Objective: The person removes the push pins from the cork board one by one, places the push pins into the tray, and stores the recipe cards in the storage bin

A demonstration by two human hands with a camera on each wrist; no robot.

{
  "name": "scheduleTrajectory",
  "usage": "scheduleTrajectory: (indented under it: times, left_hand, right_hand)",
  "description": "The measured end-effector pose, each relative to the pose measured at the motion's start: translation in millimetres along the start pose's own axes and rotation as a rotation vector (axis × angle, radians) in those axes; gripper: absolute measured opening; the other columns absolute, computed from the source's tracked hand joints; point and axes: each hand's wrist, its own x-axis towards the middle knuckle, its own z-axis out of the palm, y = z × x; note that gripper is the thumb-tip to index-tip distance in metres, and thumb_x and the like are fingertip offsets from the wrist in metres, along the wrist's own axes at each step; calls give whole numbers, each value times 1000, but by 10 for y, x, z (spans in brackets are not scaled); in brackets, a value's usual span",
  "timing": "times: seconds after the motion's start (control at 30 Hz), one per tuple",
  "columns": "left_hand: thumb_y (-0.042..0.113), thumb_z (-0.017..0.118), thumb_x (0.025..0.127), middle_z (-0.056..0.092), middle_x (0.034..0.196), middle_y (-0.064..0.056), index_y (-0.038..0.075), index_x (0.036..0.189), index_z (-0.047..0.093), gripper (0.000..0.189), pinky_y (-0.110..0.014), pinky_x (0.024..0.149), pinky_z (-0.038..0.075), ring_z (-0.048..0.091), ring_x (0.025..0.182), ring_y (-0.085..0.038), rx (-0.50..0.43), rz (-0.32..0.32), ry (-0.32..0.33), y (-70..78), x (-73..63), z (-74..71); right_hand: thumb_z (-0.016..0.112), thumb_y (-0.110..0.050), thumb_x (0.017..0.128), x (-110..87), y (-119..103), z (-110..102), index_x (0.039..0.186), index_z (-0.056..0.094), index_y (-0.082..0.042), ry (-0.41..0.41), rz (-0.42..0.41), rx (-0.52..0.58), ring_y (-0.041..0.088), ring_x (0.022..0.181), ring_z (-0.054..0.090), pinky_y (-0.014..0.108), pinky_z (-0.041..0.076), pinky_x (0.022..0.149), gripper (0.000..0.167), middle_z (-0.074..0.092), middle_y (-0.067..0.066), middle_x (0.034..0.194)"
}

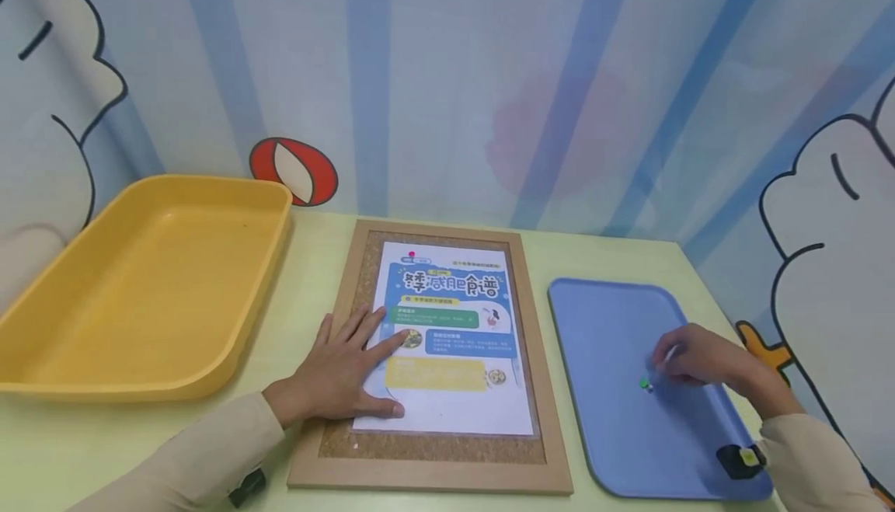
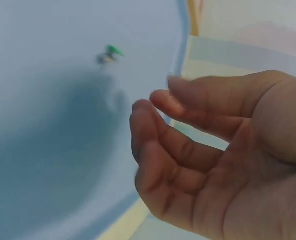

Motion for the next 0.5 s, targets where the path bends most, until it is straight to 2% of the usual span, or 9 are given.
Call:
scheduleTrajectory:
  times: [0.1, 0.17, 0.23, 0.4, 0.5]
  left_hand:
    - [77, 68, 73, 21, 166, -20, 25, 154, 40, 100, -80, 111, 8, 13, 153, -47, 3, -2, 1, 6, -10, -24]
    - [77, 68, 73, 21, 166, -20, 26, 154, 40, 99, -80, 111, 8, 12, 153, -47, 2, -6, -1, 5, -12, -24]
    - [76, 68, 73, 20, 166, -20, 25, 154, 41, 99, -79, 111, 7, 11, 153, -47, -1, -6, -2, 3, -12, -19]
    - [76, 68, 74, 20, 166, -19, 26, 154, 40, 98, -79, 112, 6, 10, 153, -46, -10, -2, -10, 7, 7, 1]
    - [77, 67, 74, 19, 166, -19, 27, 154, 40, 98, -79, 112, 6, 10, 154, -46, -3, -6, -14, -1, 1, 2]
  right_hand:
    - [64, -15, 95, 56, -86, -86, 105, 69, 4, 57, -45, -45, 20, 76, 63, 36, 54, 65, 22, 70, 14, 88]
    - [65, -21, 96, 123, -161, -103, 114, 68, 4, 101, -108, -66, 27, 91, 68, 43, 57, 74, 31, 71, 21, 106]
    - [66, -24, 97, 211, -238, -78, 120, 66, 5, 157, -179, -66, 34, 99, 68, 48, 57, 80, 37, 70, 25, 116]
    - [67, -25, 97, 467, -498, 25, 128, 64, 5, 259, -320, -29, 38, 107, 67, 51, 55, 86, 43, 70, 24, 117]
    - [67, -24, 96, 657, -703, 100, 129, 64, 3, 283, -376, 5, 37, 108, 66, 50, 55, 87, 43, 69, 24, 118]
